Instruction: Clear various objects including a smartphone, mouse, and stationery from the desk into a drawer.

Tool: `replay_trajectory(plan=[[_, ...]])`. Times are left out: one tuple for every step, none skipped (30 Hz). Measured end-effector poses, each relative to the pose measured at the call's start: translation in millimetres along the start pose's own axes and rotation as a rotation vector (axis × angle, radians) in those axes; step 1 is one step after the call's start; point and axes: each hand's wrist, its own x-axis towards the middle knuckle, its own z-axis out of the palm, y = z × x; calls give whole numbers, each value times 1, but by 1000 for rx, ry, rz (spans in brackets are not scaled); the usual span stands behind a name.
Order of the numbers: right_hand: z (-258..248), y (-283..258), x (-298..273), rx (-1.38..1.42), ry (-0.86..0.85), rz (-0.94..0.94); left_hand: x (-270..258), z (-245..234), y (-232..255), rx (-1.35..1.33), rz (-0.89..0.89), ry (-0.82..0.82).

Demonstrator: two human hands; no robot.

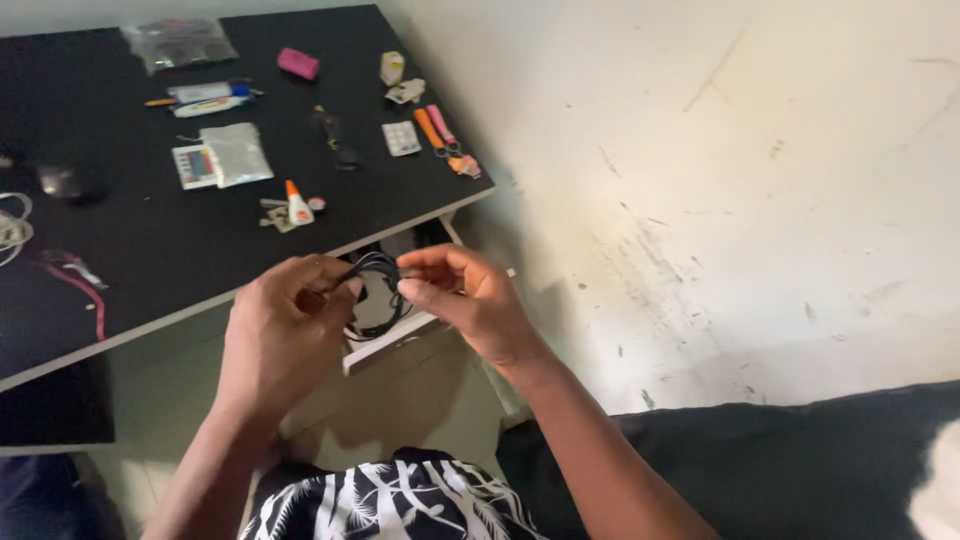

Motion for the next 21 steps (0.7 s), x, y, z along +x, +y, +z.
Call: replay_trajectory(plan=[[-6, 1, 1, -37, -5, -10, 4, 5, 3, -8, 17, -2], [-11, 3, 2, -74, -9, -16, 7, 10, 4, -17, 31, -6], [-17, 6, 2, -70, -2, -13, 8, 15, 6, -13, 30, -14], [-22, 8, 5, -70, 14, -10, 10, 19, 7, 0, 25, -12], [-26, 10, 8, -70, 30, -7, 12, 22, 9, 13, 21, -10], [-30, 8, 9, -69, 39, -9, 17, 27, 8, 15, 26, -18], [-33, 7, 9, -49, 36, 14, 21, 30, 7, 30, 17, -27], [-36, 6, 9, -29, 37, 41, 25, 35, 6, 43, 6, -41], [-40, 10, 10, -28, 50, 43, 28, 40, 7, 44, 9, -53], [-45, 13, 11, -24, 42, 62, 32, 46, 8, 47, -8, -58], [-50, 16, 13, -20, 35, 80, 36, 51, 9, 50, -25, -63], [-56, 21, 16, -24, 42, 84, 41, 56, 8, 46, -25, -71], [-61, 27, 20, -82, 38, 86, 46, 61, 6, 63, -52, -118], [-65, 33, 22, -138, 29, 93, 49, 65, 3, 81, -86, -162], [-69, 38, 24, -140, 31, 101, 50, 68, 1, 78, -92, -167], [-73, 42, 27, -219, 71, 85, 52, 71, -1, 86, -110, -185], [-77, 46, 29, -298, 110, 69, 53, 74, -4, 93, -127, -202], [-76, 43, 31, -301, 104, 71, 55, 77, -7, 90, -132, -197], [-75, 40, 32, -392, 104, 92, 57, 81, -11, 112, -170, -219], [-74, 36, 31, -483, 98, 116, 57, 84, -14, 133, -213, -238], [-73, 33, 33, -484, 85, 120, 58, 87, -15, 130, -224, -230]])
